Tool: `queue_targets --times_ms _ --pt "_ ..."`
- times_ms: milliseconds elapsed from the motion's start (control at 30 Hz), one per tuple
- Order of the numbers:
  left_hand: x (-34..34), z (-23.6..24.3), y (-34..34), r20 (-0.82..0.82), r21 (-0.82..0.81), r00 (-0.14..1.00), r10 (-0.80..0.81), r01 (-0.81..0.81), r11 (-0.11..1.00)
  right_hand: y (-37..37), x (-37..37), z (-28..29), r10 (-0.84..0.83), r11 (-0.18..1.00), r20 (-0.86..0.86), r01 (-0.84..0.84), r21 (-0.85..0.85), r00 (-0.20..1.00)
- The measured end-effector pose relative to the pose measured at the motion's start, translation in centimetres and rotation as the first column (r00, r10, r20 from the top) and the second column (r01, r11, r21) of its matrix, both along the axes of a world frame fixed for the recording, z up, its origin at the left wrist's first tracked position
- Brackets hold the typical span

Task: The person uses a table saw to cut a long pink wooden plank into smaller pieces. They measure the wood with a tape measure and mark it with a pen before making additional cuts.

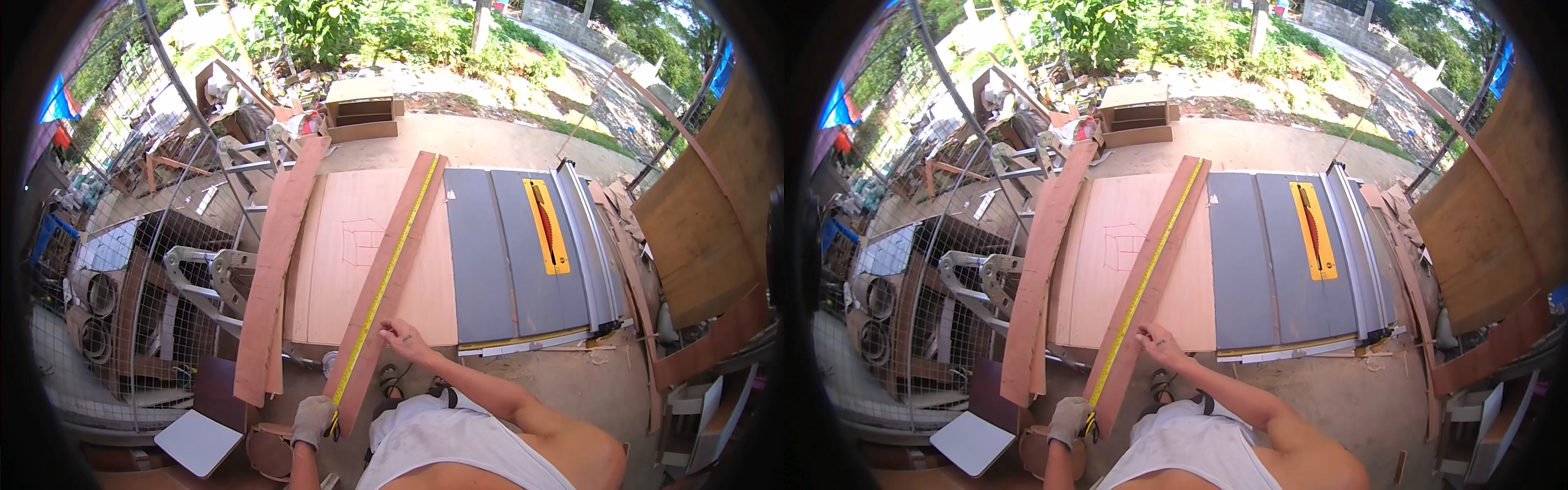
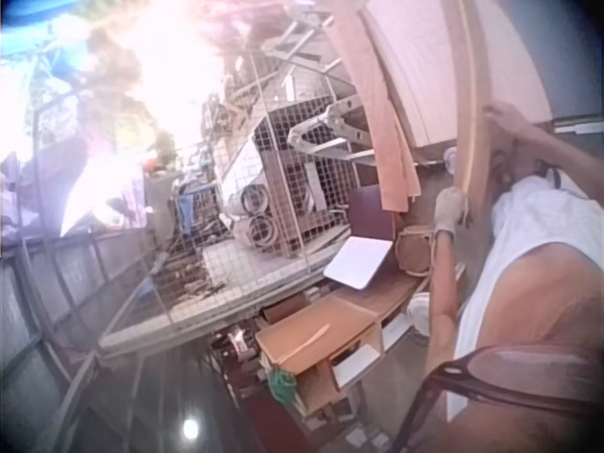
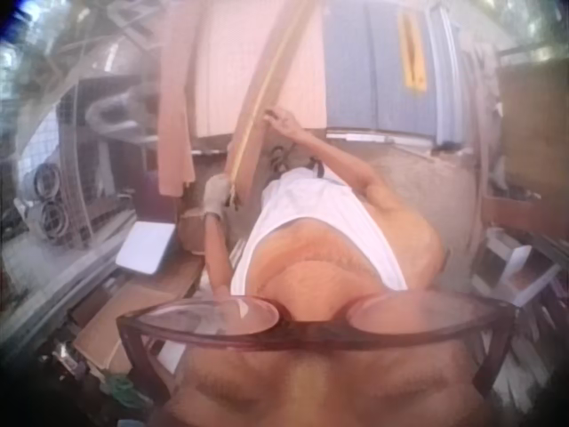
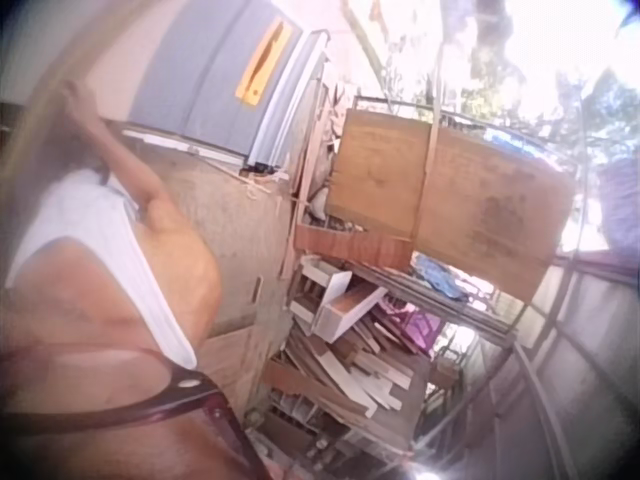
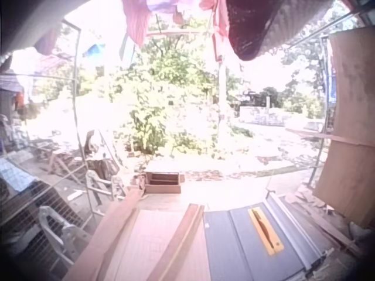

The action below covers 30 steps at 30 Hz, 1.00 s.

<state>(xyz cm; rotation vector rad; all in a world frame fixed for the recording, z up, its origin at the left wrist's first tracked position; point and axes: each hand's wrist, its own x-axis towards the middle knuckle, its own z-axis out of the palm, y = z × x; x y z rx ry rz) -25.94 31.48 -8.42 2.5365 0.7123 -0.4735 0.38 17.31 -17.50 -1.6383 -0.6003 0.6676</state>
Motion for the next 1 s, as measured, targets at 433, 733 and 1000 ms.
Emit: queue_targets --times_ms 433,733,1000 --pt "0.8 -0.5 -0.2 0.038 0.238 0.966 -0.257 0.241 0.941 0.4 0.2 2.6 -0.062 0.987 0.340 0.109 -0.120 0.938" --pt "2.2 1.0 -1.9 -0.010 0.157 0.990 -0.137 0.137 0.978 5.0 15.5 0.6 -0.030 0.910 0.803 0.349 -0.224 0.595" --pt "-1.5 -0.6 -1.3 -0.045 0.024 0.998 -0.036 0.037 0.999 4.3 19.6 -1.1 0.326 0.905 0.849 0.123 -0.408 0.415"
